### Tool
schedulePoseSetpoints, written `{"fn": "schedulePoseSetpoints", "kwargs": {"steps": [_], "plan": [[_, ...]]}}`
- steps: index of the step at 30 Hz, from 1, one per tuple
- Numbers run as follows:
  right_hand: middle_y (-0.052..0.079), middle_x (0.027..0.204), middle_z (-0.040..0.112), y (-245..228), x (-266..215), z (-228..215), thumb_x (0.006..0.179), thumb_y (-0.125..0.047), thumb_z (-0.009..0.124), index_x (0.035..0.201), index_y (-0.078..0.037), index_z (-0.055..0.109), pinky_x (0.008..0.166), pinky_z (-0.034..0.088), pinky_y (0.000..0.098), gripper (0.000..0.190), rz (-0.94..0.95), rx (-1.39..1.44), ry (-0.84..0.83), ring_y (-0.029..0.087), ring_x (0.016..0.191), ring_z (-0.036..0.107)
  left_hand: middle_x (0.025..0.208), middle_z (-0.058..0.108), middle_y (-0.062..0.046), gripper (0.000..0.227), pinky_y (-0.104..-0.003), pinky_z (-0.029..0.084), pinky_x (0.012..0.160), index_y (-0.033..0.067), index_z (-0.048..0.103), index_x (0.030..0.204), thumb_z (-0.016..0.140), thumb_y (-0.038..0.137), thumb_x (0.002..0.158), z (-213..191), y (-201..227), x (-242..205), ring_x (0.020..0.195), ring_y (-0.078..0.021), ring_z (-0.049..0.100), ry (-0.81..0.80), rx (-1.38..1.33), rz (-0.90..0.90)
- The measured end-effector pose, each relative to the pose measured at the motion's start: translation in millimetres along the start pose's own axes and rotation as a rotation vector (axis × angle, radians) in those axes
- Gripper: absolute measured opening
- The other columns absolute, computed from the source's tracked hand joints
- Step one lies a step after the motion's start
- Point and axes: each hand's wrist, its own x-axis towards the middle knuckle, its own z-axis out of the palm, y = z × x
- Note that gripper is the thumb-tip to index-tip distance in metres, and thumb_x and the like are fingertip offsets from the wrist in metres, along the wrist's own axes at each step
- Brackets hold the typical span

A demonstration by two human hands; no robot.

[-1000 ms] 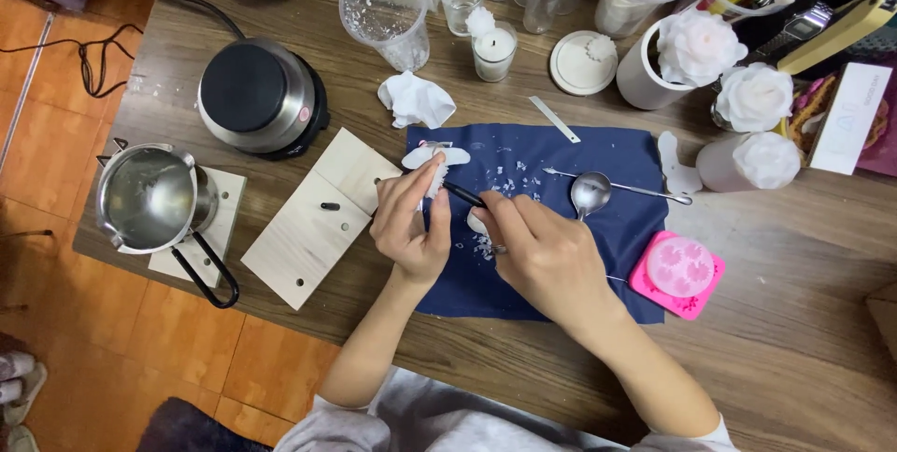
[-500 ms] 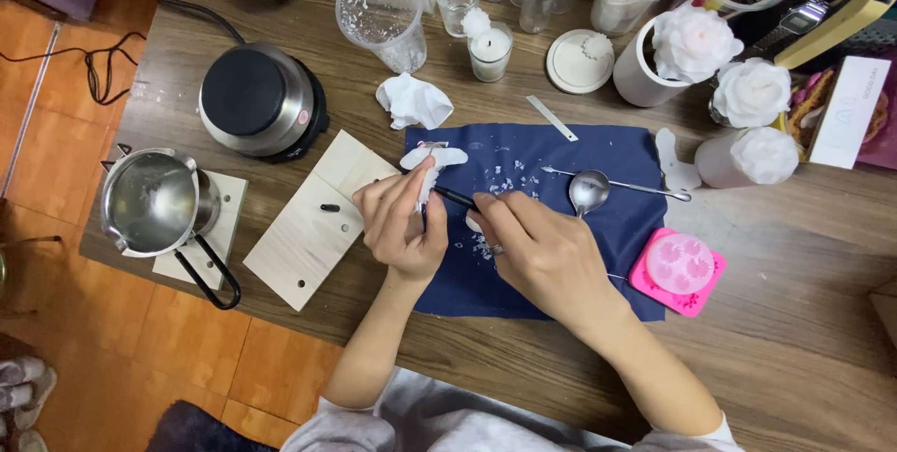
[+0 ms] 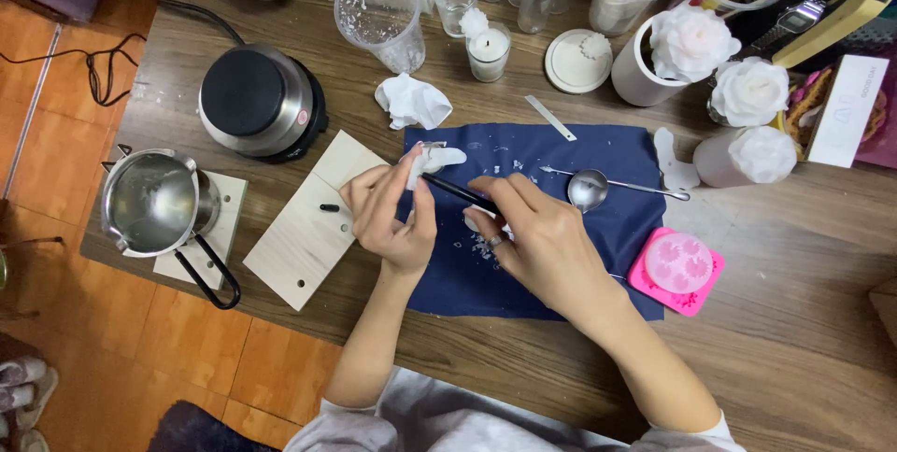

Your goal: Cleaning wax residue from a blue silicone mat and a small wax component using a metal scraping tool and a brush.

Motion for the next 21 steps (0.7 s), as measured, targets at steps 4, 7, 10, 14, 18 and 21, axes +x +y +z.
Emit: {"fn": "schedulePoseSetpoints", "kwargs": {"steps": [4, 7, 10, 14, 18, 21], "plan": [[0.003, 0.062, 0.053, 7.9, -8.6, 9.7, 0.082, -0.003, 0.066, 0.093, -0.006, 0.065, 0.043, 0.049, 0.0223, 0.012, -0.063, -0.158, 0.024, 0.017, 0.049, 0.058, 0.092, 0.073, -0.008, 0.019, -0.030, 0.032, 0.073, -0.0001, 0.069, 0.099, 0.064, -0.001, 0.081, 0.2, -0.2, -0.2, 0.073, -0.0176, 0.060, 0.004, 0.002, -0.001], [-0.001, 0.057, 0.048, 4.3, -10.1, 11.2, 0.086, -0.005, 0.060, 0.083, -0.009, 0.063, 0.040, 0.043, 0.0168, 0.006, -0.131, -0.304, 0.075, 0.012, 0.044, 0.051, 0.092, 0.074, -0.007, 0.018, -0.030, 0.032, 0.073, 0.0000, 0.069, 0.098, 0.064, -0.001, 0.081, 0.9, 1.6, -0.4, 0.074, -0.0170, 0.060, -0.001, 0.006, -0.007], [-0.002, 0.055, 0.042, 2.8, -10.5, 12.2, 0.087, -0.004, 0.056, 0.077, -0.009, 0.059, 0.038, 0.040, 0.0154, 0.011, -0.147, -0.347, 0.065, 0.010, 0.042, 0.047, 0.092, 0.073, -0.006, 0.018, -0.030, 0.032, 0.074, 0.0009, 0.069, 0.099, 0.064, 0.000, 0.081, 1.5, 2.7, -1.1, 0.075, -0.0162, 0.059, -0.006, 0.027, -0.002], [-0.001, 0.051, 0.043, 4.3, -8.5, 12.9, 0.084, -0.001, 0.059, 0.076, -0.007, 0.060, 0.036, 0.039, 0.0169, 0.010, -0.070, -0.203, 0.036, 0.010, 0.038, 0.046, 0.092, 0.074, -0.006, 0.018, -0.029, 0.031, 0.075, 0.0012, 0.070, 0.098, 0.063, 0.000, 0.081, 1.5, 1.0, -2.2, 0.073, -0.0153, 0.058, -0.008, 0.033, 0.011], [0.001, 0.051, 0.047, 14.8, -11.5, 13.8, 0.085, -0.001, 0.058, 0.084, -0.004, 0.065, 0.036, 0.041, 0.0191, 0.007, 0.015, -0.024, -0.040, 0.013, 0.037, 0.048, 0.091, 0.074, -0.005, 0.018, -0.030, 0.031, 0.075, 0.0020, 0.070, 0.098, 0.064, 0.000, 0.081, 2.3, 0.4, -2.2, 0.074, -0.0158, 0.059, -0.007, 0.036, 0.011], [0.005, 0.053, 0.052, 2.7, -2.4, 8.9, 0.085, -0.003, 0.061, 0.091, -0.002, 0.065, 0.037, 0.043, 0.0211, 0.007, 0.037, 0.037, -0.026, 0.016, 0.040, 0.054, 0.090, 0.074, -0.006, 0.017, -0.031, 0.031, 0.075, 0.0019, 0.070, 0.097, 0.064, 0.001, 0.081, 1.2, -0.1, 0.2, 0.074, -0.0169, 0.059, -0.006, 0.019, 0.002]]}}
